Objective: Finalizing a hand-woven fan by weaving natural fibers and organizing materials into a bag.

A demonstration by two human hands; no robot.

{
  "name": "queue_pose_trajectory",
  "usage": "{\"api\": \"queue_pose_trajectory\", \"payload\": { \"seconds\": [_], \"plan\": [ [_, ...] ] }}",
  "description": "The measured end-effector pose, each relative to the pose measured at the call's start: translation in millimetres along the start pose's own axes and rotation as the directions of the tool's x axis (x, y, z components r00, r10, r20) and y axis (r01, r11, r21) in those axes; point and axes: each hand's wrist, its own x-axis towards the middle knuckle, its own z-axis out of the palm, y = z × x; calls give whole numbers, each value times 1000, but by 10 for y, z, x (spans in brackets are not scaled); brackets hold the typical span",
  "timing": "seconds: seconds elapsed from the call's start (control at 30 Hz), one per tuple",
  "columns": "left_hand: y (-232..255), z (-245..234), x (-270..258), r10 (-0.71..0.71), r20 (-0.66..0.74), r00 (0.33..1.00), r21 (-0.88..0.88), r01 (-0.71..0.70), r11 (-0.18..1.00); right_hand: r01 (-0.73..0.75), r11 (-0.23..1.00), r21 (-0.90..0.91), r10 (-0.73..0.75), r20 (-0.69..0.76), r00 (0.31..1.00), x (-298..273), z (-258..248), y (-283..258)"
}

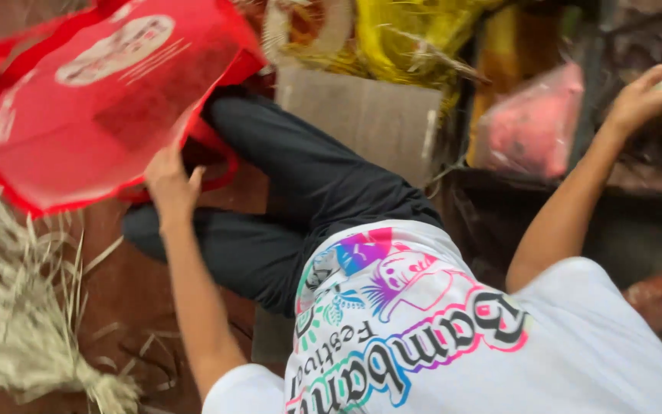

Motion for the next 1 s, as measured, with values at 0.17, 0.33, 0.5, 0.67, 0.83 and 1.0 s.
{"api": "queue_pose_trajectory", "payload": {
  "seconds": [0.17, 0.33, 0.5, 0.67, 0.83, 1.0],
  "plan": [
    [-175, 386, -48, -86, -50, 995, 106, 91, 990, 302, 778, 551, -462, 176, 869, -45, -269, -3490],
    [-162, 716, -151, -54, -113, 992, 77, 63, 995, 136, 388, 911, -836, 287, 467, -535, 45, -5040],
    [-45, 683, -270, -274, -102, 956, 81, 282, 956, 115, 284, 952, -907, 228, 354, -1032, 583, -5892],
    [-229, 653, -428, -403, -59, 913, 197, 406, 892, 108, 358, 927, -921, 332, 203, -1688, 937, -6215],
    [-384, 579, -472, -466, -34, 884, 230, 460, 857, -201, 418, 886, -884, 447, 135, -2157, 1518, -5944],
    [-169, 520, -426, -407, 24, 913, 158, 399, 903, -120, 552, 825, -812, 565, 145, -1341, 1204, -5448]
  ]
}}
